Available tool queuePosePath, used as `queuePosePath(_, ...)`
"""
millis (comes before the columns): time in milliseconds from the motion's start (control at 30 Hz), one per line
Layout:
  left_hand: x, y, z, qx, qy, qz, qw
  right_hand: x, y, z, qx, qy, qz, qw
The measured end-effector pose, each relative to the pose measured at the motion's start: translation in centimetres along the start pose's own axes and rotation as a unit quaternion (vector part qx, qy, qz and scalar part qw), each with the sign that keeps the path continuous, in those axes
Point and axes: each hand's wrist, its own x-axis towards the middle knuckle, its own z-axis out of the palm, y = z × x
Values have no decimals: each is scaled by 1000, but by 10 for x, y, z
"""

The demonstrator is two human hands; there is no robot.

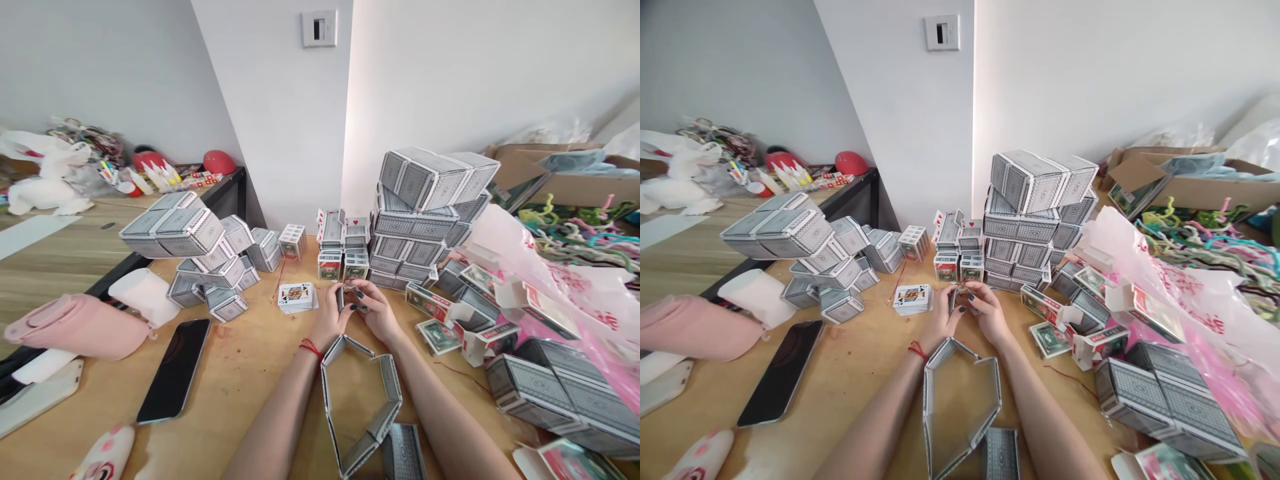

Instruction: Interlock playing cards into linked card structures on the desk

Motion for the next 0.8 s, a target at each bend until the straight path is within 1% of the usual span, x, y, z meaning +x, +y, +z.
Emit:
queuePosePath(67,0,2,-1,12,3,3,1000,0,-1,0,-2,-5,-2,1000)
queuePosePath(233,1,4,-4,14,-17,6,1000,0,-1,-2,-49,-12,-20,999)
queuePosePath(433,1,6,-5,25,-7,2,1000,1,1,-4,-51,-40,-29,997)
queuePosePath(800,0,2,-4,50,25,-4,998,3,3,-8,-108,-76,-46,990)
